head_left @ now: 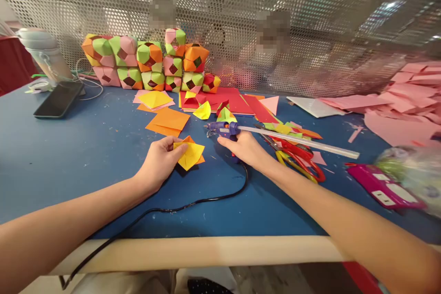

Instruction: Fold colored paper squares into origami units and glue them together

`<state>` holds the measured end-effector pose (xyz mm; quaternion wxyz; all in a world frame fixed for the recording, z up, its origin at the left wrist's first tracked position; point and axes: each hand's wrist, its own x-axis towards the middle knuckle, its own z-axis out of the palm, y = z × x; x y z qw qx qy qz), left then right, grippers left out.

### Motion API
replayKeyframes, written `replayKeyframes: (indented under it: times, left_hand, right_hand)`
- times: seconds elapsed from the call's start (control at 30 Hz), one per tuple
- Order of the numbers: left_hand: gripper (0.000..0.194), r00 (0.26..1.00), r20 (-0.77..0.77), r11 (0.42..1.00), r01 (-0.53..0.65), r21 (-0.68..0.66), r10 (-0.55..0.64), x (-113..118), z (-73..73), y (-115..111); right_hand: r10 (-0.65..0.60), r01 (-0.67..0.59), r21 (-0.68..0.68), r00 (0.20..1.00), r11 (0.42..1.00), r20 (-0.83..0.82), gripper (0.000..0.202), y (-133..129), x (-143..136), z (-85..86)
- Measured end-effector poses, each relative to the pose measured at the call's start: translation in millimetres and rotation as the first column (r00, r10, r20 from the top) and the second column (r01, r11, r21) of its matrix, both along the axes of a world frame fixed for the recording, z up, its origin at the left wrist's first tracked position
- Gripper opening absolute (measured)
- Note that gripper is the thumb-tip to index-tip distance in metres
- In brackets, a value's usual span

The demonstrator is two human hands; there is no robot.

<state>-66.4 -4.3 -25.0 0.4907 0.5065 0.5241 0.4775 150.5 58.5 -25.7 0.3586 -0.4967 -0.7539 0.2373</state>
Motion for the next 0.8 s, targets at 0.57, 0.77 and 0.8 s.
replayKeyframes:
  times: [0.57,0.77,0.8]
  left_hand:
    - [0.018,0.990,-0.143,0.999,-0.010,0.038,0.015,2,-0.7,3]
    - [0.018,0.988,-0.155,0.999,0.021,0.044,-0.014,1,-2.8,3]
    - [0.019,0.987,-0.161,0.999,0.029,0.044,-0.021,1,-4.0,3]
  right_hand:
    - [0.100,-0.118,0.058,0.963,0.991,0.252,0.018,-75,-13,29.3]
    - [0.056,-0.091,0.102,0.950,0.991,0.306,0.020,-73,-13,25.6]
    - [0.058,-0.093,0.103,0.950,0.990,0.305,0.021,-73,-13,25.0]
